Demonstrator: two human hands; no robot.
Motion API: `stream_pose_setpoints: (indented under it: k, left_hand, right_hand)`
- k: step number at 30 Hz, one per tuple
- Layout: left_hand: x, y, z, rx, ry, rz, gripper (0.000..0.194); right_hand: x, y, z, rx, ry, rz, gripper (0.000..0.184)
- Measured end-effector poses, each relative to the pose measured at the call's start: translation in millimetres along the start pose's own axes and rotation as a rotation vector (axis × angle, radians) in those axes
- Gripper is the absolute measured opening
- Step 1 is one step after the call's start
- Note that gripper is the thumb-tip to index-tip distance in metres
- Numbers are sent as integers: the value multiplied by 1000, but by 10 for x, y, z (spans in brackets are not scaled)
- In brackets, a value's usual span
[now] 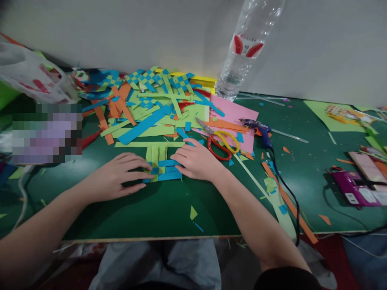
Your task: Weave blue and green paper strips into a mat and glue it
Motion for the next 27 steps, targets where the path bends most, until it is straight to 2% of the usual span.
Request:
stream_pose_setpoints:
  k: [4, 8, 11, 13, 16, 19, 23, 27]
  left_hand:
    - [6, -2, -3, -3, 1, 0, 21]
    - [8, -6, 1, -4, -10, -20, 22]
    - [6, -5, 5, -5, -3, -20, 22]
    - [4, -4, 6, -5, -1, -13, 22]
    - [2, -5, 3, -3, -4, -11, 20]
    - [-2, -13, 2, -11, 4, -18, 20]
    - [-1, -7, -2, -46, 8, 11, 17]
    - [10, 42, -28, -132, -24, 94, 31]
  right_hand:
    - [3, -11, -55, -46, 53, -18, 29]
    - [-5, -4, -91, -161, 101, -76, 35]
    - [-11, -1, -99, -240, 88, -132, 22]
    - [4, -11, -109, -226, 60, -136, 17]
    - [72, -44, -130, -162, 24, -100, 22]
    - [168, -80, -148, -155, 0, -60, 19]
    - [255, -100, -163, -134, 10, 4, 30]
    - [261, -97, -167, -73, 52, 40, 34]
Point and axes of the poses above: each hand's wrist, its own y-axis away from the middle knuckle, its own z-axis out of the back of the hand, x = y × z, the point moved 1 cm from there along -y, towards the middle knuckle, and after that the axes turned 5 degrees about -y, right-handed, at the moved point
